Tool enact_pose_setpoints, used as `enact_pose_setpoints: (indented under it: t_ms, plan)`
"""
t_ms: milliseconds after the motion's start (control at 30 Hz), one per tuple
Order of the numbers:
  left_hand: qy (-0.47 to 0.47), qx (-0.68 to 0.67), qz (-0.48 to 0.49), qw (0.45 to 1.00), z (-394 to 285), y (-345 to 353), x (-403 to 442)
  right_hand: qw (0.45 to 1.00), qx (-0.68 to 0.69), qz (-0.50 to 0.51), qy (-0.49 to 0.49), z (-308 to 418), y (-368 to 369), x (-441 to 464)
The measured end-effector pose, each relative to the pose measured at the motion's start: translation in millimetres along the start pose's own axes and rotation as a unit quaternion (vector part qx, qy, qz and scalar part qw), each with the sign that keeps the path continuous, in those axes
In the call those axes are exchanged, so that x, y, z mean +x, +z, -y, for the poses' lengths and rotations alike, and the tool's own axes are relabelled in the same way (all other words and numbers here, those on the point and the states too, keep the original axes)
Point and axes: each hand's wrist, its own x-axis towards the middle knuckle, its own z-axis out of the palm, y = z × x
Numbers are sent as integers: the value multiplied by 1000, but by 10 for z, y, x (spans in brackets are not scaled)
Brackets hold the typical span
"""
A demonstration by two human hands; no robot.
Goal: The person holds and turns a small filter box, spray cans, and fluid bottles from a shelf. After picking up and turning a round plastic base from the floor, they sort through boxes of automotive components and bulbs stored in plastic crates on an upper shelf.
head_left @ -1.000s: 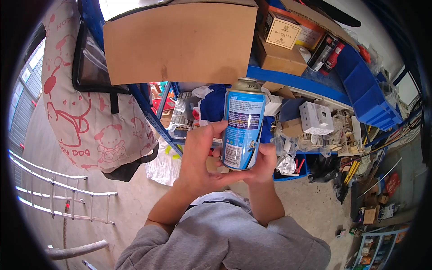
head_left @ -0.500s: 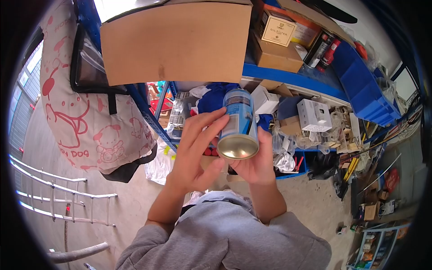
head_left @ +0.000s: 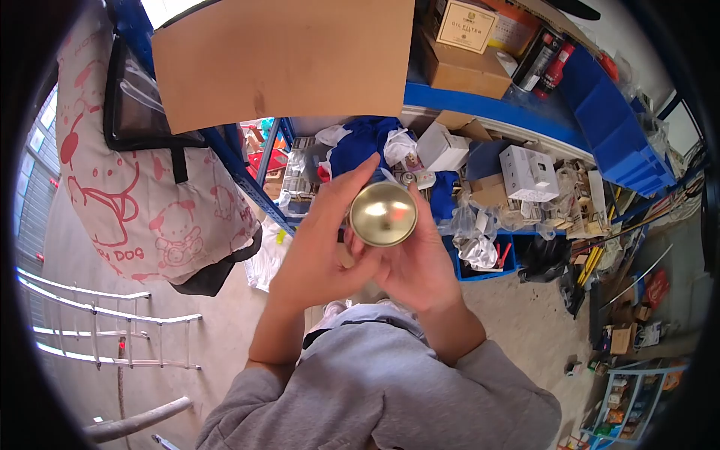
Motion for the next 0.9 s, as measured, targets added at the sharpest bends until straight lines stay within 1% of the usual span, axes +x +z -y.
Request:
enact_pose_setpoints:
  t_ms: [33,100,133,167,233,267,333,533,667,733,767,833,867,900]
  plan:
    - [-3,0,6,1000,-6,-46,5,1000,6,-2,-3,-14,13,11]
    - [54,114,24,992,-16,-103,18,1000,-2,13,15,-52,51,43]
    - [77,147,5,986,-9,-91,17,1000,18,3,19,-64,72,42]
    - [77,149,8,986,0,-64,10,1000,21,4,18,-65,56,50]
    - [90,173,-70,978,18,15,-15,997,71,18,29,-65,19,77]
    - [90,174,-68,978,23,47,-35,997,73,19,29,-70,10,79]
    - [76,188,-136,970,25,101,-63,998,56,0,31,-70,-4,79]
    - [77,237,-149,957,-5,145,-77,998,49,-27,17,-59,-24,75]
    - [67,209,-140,966,-26,113,-47,999,40,-21,19,-43,-37,65]
    - [106,177,-75,976,1,-18,10,998,12,-36,46,41,56,8]
    - [106,178,-77,975,-8,-98,66,998,10,-35,47,94,47,16]
    - [109,114,94,983,-62,-263,190,995,-10,-65,81,170,-15,33]
    - [115,107,148,977,-65,-305,258,995,-23,-60,74,180,-89,43]
    - [114,108,143,977,-58,-300,274,995,-27,-60,78,179,-123,53]
